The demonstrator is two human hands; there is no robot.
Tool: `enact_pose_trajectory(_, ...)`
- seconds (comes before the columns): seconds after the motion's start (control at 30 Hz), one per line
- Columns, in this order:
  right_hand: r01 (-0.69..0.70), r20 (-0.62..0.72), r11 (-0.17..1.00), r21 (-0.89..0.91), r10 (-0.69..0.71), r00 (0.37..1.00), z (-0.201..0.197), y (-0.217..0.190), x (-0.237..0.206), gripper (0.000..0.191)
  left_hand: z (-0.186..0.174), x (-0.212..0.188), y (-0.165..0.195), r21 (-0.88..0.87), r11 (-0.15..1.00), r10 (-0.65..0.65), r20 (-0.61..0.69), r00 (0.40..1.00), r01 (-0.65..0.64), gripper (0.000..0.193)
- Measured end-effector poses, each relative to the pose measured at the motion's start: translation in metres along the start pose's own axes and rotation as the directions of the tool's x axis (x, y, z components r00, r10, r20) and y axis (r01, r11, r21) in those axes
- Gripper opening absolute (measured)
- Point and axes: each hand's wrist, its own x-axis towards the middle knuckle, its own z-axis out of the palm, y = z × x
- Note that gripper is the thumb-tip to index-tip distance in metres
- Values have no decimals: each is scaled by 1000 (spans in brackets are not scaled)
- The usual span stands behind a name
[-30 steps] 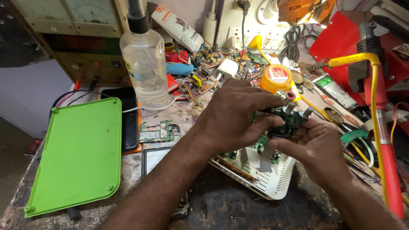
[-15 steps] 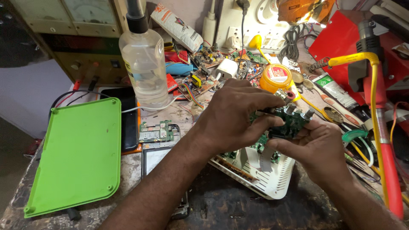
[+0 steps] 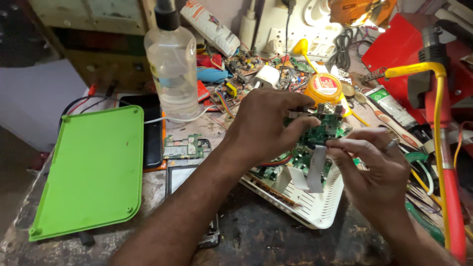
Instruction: The person handles a small green circuit board and a white ribbon cable, repeatedly connecting and disconnecting the cable to a connector on the board. The person also briefly handles a small black component and a white plastic housing while working at a cluttered electronics workbench.
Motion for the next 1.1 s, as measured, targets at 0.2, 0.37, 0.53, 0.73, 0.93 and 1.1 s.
enact_pose_trajectory(0.2, 230, 70, 965, -124, -223, 972, -8, -6, 7, 40, 4, 2, 0, 16, 993, -117, 19, 993, 116, 34)
enact_pose_trajectory(0.37, 213, 87, 969, -125, -204, 975, -5, 2, 1, 38, 6, 2, 0, 58, 996, -73, 61, 995, 69, 33)
enact_pose_trajectory(0.53, 224, 87, 952, -208, -210, 974, -6, 3, -3, 35, 11, 3, -1, 49, 996, -72, 76, 994, 68, 32)
enact_pose_trajectory(0.73, 228, 57, 965, -129, -222, 973, -9, -8, 5, 32, 17, 2, -4, 14, 1000, -17, 39, 999, 17, 31)
enact_pose_trajectory(0.93, 229, 62, 967, -115, -223, 973, -8, -10, 6, 32, 17, 3, -4, 11, 999, -51, 54, 997, 50, 30)
enact_pose_trajectory(1.1, 226, 61, 970, -91, -221, 973, -7, -10, 6, 30, 16, 3, -3, -1, 999, -51, 58, 997, 51, 30)
